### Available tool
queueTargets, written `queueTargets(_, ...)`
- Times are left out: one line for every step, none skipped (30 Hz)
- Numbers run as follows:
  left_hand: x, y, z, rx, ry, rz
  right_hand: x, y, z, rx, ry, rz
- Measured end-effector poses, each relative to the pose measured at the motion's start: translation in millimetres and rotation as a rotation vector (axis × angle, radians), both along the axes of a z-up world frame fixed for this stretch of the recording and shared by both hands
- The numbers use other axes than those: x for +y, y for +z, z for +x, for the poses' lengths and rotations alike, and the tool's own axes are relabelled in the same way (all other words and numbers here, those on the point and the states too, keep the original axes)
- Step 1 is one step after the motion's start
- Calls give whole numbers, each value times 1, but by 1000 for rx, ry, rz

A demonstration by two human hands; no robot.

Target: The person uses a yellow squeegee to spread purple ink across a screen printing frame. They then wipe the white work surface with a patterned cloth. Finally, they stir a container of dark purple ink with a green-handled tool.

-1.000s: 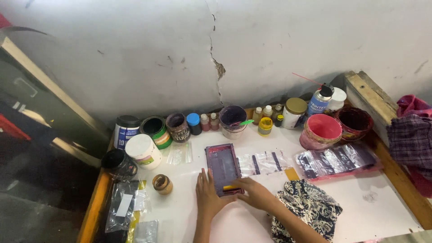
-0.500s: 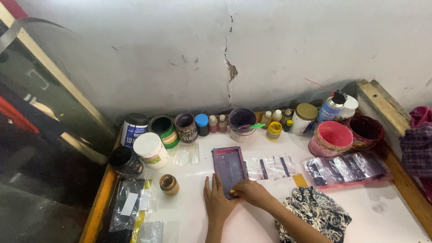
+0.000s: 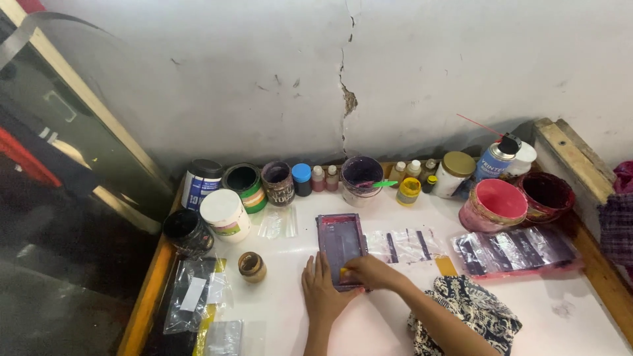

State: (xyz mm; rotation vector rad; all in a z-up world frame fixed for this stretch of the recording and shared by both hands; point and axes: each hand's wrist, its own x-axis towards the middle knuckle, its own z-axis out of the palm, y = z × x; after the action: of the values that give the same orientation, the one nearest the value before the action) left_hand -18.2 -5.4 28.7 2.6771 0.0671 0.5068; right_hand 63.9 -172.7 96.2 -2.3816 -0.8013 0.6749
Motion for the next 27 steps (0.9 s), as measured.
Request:
queueTargets(0,0,0,-1,2,2,1,-4,9,-1,2,2)
queueTargets(0,1,-1,-16,0,1,2,-8,18,-3,-23,31)
queueTargets(0,2,0,-32,-2,-3,2,-12,28,-5,-47,58)
queueTargets(0,4,0,-34,0,-2,6,-8,34,-7,-45,59)
queueTargets(0,6,0,-9,2,12,9,-4,40,-74,-140,82)
queueTargets(0,8,-1,15,5,26,13,0,46,-140,-235,105)
queueTargets(0,10,-1,14,6,27,18,-1,51,-141,-234,106)
queueTargets(-1,12,-2,10,10,9,22,-2,56,-207,-288,134)
queueTargets(-1,14,-2,5,13,-9,27,-4,62,-274,-343,160)
queueTargets(-1,13,-2,4,13,-9,29,-9,63,-275,-342,161)
queueTargets(-1,12,-2,-15,14,-14,32,-14,65,-337,-329,110)
queueTargets(-1,11,-1,-35,15,-19,34,-19,67,-398,-315,58)
queueTargets(-1,10,-1,-35,15,-20,34,-23,62,-399,-315,57)
queueTargets(-1,10,-1,-22,12,-24,33,-28,57,-434,-303,70)
queueTargets(0,10,-1,-9,9,-28,33,-32,52,-470,-290,82)
queueTargets(0,11,-1,-9,9,-29,33,-40,48,-469,-290,81)
queueTargets(0,12,-1,11,7,-35,32,-48,43,-495,-296,75)
queueTargets(-1,13,-2,30,4,-42,32,-56,38,-520,-302,69)
queueTargets(-1,10,-2,32,4,-42,30,-64,30,-519,-303,68)
queueTargets(0,8,-2,-11,8,-57,29,-71,23,-558,-283,58)
queueTargets(-1,6,-1,-56,14,-73,26,-77,16,-600,-260,47)
queueTargets(-1,4,0,-58,15,-75,25,-74,9,-601,-259,46)
queueTargets(-1,2,1,-81,10,-49,24,-71,-1,-548,-248,37)
queueTargets(-2,0,1,-105,6,-24,22,-69,-10,-495,-237,28)
queueTargets(-2,-1,1,-105,4,-24,20,-68,-16,-495,-239,28)
queueTargets(-2,-3,1,-86,1,-42,17,-68,-22,-509,-197,8)
queueTargets(-1,-4,2,-66,-3,-58,16,-68,-27,-523,-155,-11)
